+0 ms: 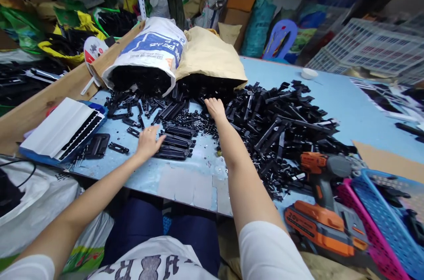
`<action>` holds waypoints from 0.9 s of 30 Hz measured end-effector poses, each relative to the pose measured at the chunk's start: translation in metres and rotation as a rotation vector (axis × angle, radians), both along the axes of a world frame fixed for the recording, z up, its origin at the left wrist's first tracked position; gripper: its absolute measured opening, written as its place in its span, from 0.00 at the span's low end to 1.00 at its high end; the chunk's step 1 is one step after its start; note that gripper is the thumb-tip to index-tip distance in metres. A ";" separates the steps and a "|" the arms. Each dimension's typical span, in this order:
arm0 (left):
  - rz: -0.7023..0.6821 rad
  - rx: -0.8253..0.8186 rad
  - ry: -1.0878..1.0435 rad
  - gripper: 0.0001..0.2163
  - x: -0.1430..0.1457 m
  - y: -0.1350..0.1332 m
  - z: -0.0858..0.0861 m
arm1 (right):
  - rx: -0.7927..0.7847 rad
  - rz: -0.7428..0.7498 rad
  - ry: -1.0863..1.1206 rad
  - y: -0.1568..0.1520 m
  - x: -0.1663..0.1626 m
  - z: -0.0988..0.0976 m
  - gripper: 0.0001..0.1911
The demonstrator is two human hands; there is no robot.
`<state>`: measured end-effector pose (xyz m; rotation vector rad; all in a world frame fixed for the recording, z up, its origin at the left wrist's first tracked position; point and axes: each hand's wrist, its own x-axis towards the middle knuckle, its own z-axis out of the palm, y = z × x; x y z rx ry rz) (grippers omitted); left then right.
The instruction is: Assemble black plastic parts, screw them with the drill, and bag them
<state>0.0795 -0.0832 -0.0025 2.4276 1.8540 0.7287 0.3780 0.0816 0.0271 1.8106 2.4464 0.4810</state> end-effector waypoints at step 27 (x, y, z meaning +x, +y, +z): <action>-0.051 -0.605 -1.162 0.14 0.000 -0.068 -0.009 | -0.138 0.149 0.683 -0.298 -0.022 -0.051 0.26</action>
